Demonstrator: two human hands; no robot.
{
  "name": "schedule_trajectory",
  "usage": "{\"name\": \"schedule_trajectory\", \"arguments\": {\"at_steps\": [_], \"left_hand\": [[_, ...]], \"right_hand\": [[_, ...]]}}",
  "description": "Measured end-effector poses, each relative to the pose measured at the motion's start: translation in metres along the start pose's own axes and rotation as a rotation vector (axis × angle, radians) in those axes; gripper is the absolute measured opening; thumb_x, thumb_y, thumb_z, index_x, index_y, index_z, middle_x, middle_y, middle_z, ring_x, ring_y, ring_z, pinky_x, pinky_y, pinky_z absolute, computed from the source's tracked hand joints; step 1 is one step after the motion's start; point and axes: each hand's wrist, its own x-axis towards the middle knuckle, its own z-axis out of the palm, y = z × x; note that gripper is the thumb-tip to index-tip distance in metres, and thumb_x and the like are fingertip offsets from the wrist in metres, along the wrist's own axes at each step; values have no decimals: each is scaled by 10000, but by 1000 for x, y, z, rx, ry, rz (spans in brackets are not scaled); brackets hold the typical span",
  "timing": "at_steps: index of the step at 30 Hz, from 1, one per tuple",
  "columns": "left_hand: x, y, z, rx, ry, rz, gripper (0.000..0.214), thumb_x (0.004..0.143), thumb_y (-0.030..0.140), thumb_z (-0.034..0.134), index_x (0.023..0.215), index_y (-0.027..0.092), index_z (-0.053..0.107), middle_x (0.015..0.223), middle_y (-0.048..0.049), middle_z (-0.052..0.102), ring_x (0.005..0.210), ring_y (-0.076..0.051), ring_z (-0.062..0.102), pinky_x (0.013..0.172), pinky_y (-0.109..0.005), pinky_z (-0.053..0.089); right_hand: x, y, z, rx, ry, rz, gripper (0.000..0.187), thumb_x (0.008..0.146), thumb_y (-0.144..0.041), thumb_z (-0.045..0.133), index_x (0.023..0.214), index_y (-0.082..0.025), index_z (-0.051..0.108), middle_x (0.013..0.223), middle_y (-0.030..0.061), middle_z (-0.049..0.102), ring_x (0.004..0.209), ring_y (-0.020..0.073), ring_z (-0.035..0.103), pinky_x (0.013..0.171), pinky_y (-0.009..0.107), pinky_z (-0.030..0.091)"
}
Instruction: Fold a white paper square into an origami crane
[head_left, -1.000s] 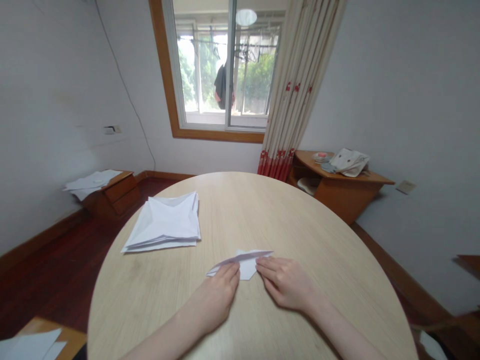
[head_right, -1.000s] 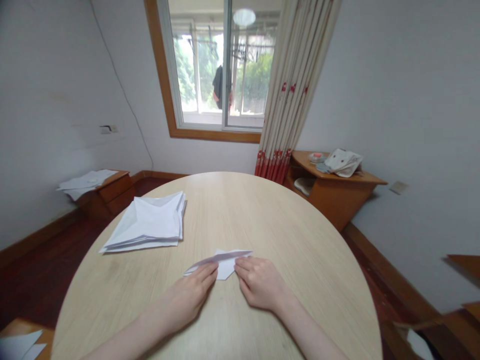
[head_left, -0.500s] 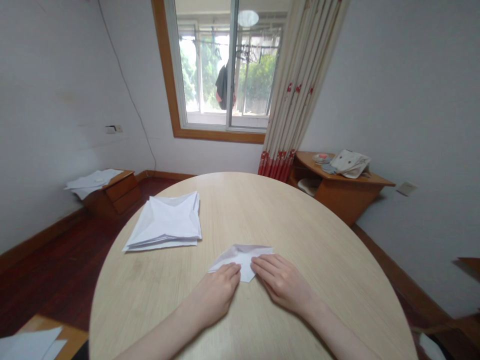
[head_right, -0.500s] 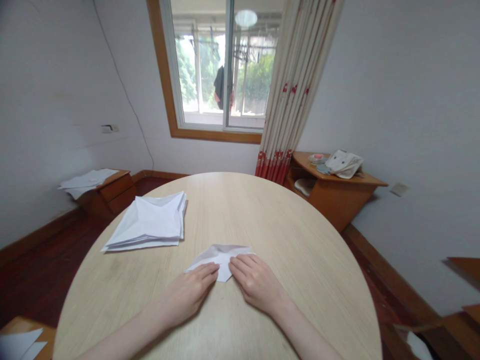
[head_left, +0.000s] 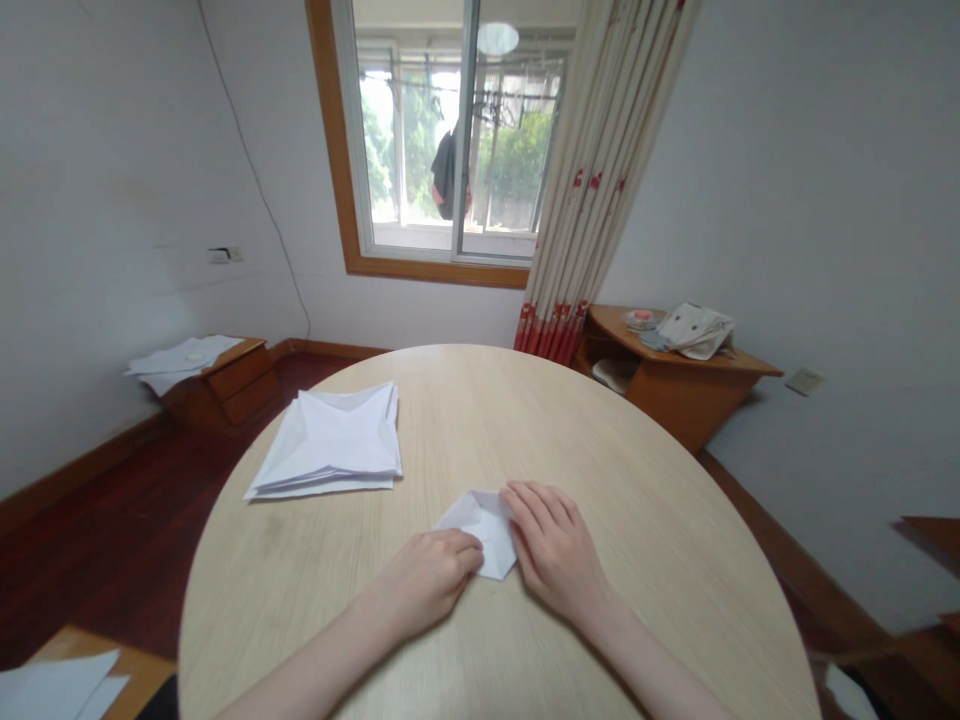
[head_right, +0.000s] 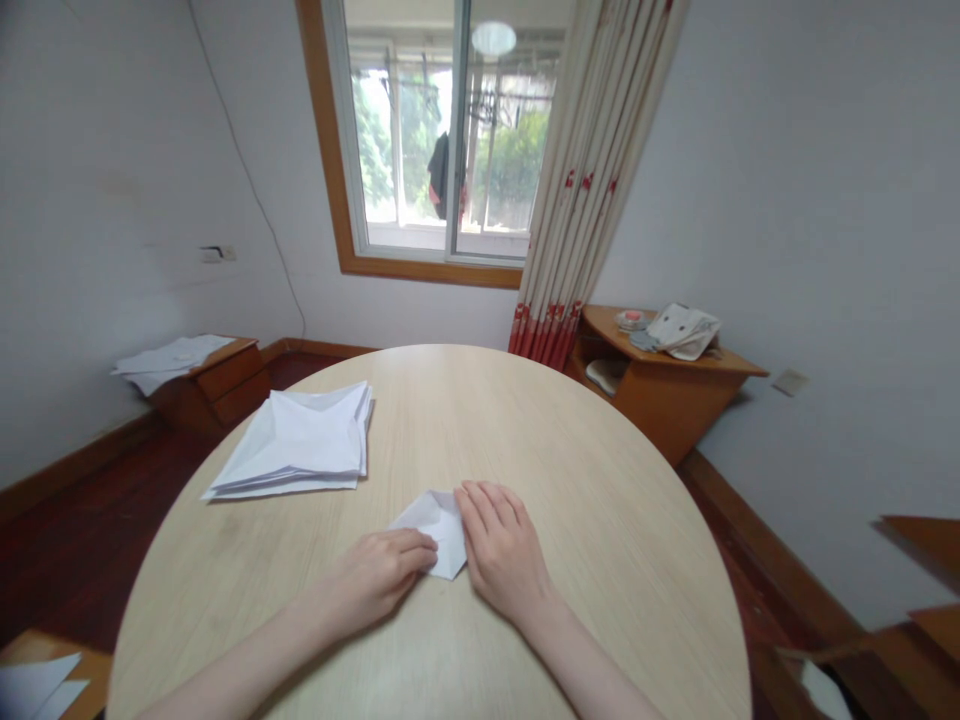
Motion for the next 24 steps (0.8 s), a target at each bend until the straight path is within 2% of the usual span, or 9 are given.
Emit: {"name": "schedule_trajectory", "arguments": {"at_steps": [6,11,13,16,19,24], "left_hand": [[4,-8,2,39,59,76,243,895,44,446,908,177,649,920,-48,683,872,-182,618,801,-287,477],[4,-5,4,8,278,13,231,855,33,442,876,180,619,1064,-81,625,981,-201,584,826,-318,489],[5,-2,5,-28,352,-50,260,806,13,448,943,186,585,1148,-94,585,1073,-215,550,873,-344,488],[7,1,9,-64,393,-138,419,757,35,477,1146,190,499,1261,-115,538,1188,-240,499,976,-417,448],[9,2,14,-68,394,-221,536,790,112,498,1310,176,383,1262,-136,559,1166,-262,535,985,-457,444],[10,1,22,-38,383,-304,504,857,166,491,1343,147,362,1259,-151,576,1155,-264,558,974,-443,459]], "right_hand": [[3,-3,4,-26,8,46,287,926,-147,421,1139,-122,611,1028,103,692,993,234,554,958,384,343],[4,-3,4,-51,-4,60,259,934,-152,422,1103,-137,617,943,83,692,922,216,576,971,395,315],[4,-4,3,-52,-14,75,255,939,-168,417,1094,-138,617,926,84,688,913,219,574,973,402,306],[5,-6,3,-59,-35,96,252,942,-182,415,1089,-150,616,915,81,681,905,216,574,979,404,288],[5,-8,3,-76,-41,102,236,944,-182,418,1066,-161,619,877,69,676,879,207,579,973,402,269],[4,-12,4,-111,-41,92,184,939,-167,434,978,-171,614,780,39,657,858,208,582,958,417,240]]}}
